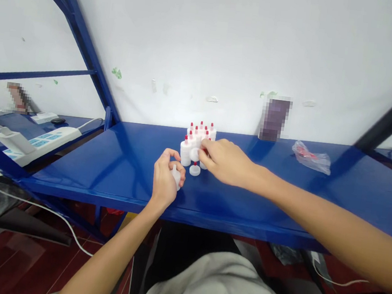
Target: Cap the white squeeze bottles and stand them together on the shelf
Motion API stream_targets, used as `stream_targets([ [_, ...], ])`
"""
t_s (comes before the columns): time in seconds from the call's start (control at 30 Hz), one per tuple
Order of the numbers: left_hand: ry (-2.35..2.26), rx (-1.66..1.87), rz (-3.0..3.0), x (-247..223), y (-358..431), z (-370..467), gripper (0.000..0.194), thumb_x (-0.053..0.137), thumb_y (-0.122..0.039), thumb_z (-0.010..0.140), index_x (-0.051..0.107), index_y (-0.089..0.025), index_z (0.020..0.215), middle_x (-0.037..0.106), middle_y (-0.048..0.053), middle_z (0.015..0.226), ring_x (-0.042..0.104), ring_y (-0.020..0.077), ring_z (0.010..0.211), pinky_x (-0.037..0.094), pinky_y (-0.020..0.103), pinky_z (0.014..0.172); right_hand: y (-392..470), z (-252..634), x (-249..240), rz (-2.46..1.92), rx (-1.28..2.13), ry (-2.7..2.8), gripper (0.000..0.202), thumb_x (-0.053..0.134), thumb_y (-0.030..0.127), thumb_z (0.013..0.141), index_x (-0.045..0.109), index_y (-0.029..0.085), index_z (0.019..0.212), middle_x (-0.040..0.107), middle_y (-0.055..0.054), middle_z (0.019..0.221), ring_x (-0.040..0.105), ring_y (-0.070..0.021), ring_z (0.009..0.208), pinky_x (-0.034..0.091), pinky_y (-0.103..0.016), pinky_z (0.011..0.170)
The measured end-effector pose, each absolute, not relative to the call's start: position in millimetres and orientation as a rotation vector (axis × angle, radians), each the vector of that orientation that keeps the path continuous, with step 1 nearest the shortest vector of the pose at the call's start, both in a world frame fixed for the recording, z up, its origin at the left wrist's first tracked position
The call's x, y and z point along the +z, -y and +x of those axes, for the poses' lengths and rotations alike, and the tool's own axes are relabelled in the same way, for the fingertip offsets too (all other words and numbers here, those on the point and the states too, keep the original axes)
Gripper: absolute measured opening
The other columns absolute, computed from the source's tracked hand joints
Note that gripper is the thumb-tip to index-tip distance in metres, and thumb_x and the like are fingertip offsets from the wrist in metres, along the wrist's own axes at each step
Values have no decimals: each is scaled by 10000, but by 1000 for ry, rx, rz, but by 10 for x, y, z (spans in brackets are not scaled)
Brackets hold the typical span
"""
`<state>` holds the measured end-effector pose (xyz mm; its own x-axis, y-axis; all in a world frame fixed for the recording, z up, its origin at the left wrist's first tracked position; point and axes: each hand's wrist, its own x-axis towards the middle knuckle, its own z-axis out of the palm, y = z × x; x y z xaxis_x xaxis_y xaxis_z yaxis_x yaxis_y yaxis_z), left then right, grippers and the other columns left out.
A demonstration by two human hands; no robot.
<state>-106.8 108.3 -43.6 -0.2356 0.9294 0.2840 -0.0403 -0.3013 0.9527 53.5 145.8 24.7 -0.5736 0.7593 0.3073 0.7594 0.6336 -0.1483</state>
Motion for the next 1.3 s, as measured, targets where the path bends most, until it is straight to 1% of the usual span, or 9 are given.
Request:
stream_targets([
  [0.2, -1130, 1624, 1298, -431, -1048, -1054, 357, 317, -448, 946, 436, -211, 707, 481, -38, 463, 414, 101, 372, 325, 215, 402, -1607, 369, 121, -1269, 5, 2697, 375, 384, 321, 996, 672, 128, 855, 694, -149, 797, 638, -213, 687, 331, -298, 556],
  [0.43, -1133, 1599, 1418, -466, -1030, -1058, 373, 339, -409, 961, 476, -196, 687, 489, -31, 482, 426, 98, 406, 336, 218, 436, -1497, 429, 156, -1278, 0, 2653, 452, 367, 420, 1028, 694, 143, 883, 698, -142, 812, 642, -218, 691, 352, -302, 585],
  [0.6, -1151, 1526, 1463, -463, -1023, -1055, 323, 346, -326, 939, 484, -189, 680, 499, -36, 495, 429, 92, 415, 338, 215, 453, -1530, 933, 137, -1374, -67, 2593, 409, 398, 344, 993, 703, 174, 779, 693, -95, 731, 612, -204, 648, 337, -311, 586],
  [0.77, -1175, 1464, 1537, -450, -1022, -1053, 333, 334, -323, 948, 513, -184, 704, 507, -34, 506, 437, 92, 429, 339, 218, 470, -1790, 1228, 4, -1495, 42, 2645, 275, 509, 309, 921, 733, 175, 1009, 732, -83, 827, 645, -203, 712, 393, -297, 620],
  [0.93, -1189, 1429, 1590, -429, -1010, -1052, 355, 328, -336, 965, 507, -181, 700, 501, -31, 517, 449, 94, 438, 344, 220, 477, -1868, 1183, -73, -1548, 34, 2660, 324, 548, 318, 906, 675, 204, 1181, 732, -83, 924, 663, -217, 773, 396, -292, 600],
  [1.03, -1180, 1412, 1612, -431, -1009, -1053, 360, 328, -342, 972, 503, -179, 704, 498, -31, 521, 451, 91, 440, 346, 217, 478, -1907, 1186, -110, -1462, -15, 2646, 346, 551, 293, 909, 661, 190, 1221, 705, -113, 1085, 665, -247, 916, 452, -317, 687],
  [1.1, -1175, 1405, 1621, -437, -1012, -1056, 357, 332, -342, 974, 504, -178, 708, 497, -33, 523, 451, 89, 441, 348, 214, 481, -1961, 1210, -145, -1331, 17, 2679, 326, 549, 246, 912, 677, 173, 1203, 693, -119, 1140, 659, -247, 984, 481, -330, 781],
  [1.17, -1177, 1395, 1626, -444, -1018, -1059, 365, 333, -351, 981, 504, -176, 710, 498, -33, 525, 451, 87, 443, 351, 212, 486, -2029, 1239, -188, -1218, 89, 2729, 286, 536, 193, 918, 708, 160, 1145, 712, -107, 1105, 666, -232, 992, 490, -325, 842],
  [1.3, -1176, 1374, 1632, -455, -1028, -1060, 404, 324, -394, 999, 508, -175, 714, 504, -30, 536, 457, 89, 449, 357, 215, 491, -2122, 1282, -249, -1091, 86, 2798, 254, 517, 145, 924, 751, 147, 1024, 735, -107, 1017, 680, -230, 942, 506, -320, 838],
])
